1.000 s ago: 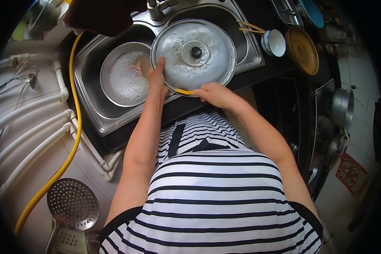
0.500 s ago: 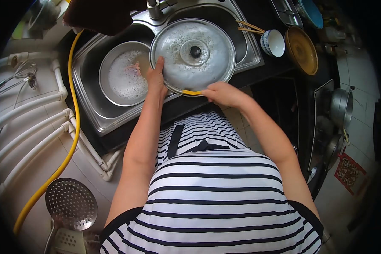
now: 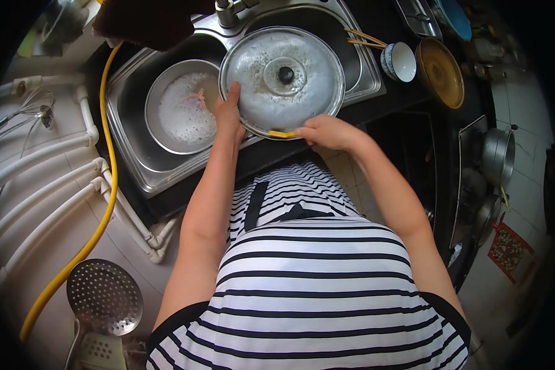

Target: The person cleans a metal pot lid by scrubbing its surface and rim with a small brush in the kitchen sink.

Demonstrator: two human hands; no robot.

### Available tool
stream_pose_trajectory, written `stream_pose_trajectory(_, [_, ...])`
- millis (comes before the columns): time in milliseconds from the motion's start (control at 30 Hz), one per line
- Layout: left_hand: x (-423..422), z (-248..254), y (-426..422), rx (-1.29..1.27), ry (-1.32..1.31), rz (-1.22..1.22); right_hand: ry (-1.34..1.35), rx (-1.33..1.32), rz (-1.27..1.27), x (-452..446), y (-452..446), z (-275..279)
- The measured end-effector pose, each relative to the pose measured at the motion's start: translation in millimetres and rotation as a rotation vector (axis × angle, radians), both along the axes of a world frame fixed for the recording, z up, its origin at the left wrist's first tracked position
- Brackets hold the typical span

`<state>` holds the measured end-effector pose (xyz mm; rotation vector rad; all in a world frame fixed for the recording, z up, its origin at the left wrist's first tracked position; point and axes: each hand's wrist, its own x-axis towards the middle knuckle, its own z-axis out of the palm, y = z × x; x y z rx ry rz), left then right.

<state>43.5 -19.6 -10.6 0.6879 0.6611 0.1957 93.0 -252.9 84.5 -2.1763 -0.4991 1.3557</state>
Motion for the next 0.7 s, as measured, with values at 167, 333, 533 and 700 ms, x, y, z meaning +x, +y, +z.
stream_pose_trajectory(167, [1, -4, 1, 0.095, 0.029, -0.002, -0.089, 0.19, -0.192, -37, 44, -24])
stream_pose_trajectory(333, [1, -8, 1, 0.004, 0.004, 0.008, 0.021, 0.031, -0.07, -11, -2, 10])
stream_pose_trajectory(533, [1, -7, 2, 0.017, 0.036, -0.018, -0.046, 0.054, -0.092, -20, 14, -6])
stream_pose_trajectory(700, [0, -11, 3, 0.059, 0.014, -0.005, -0.087, 0.145, -0.217, -35, 38, -12])
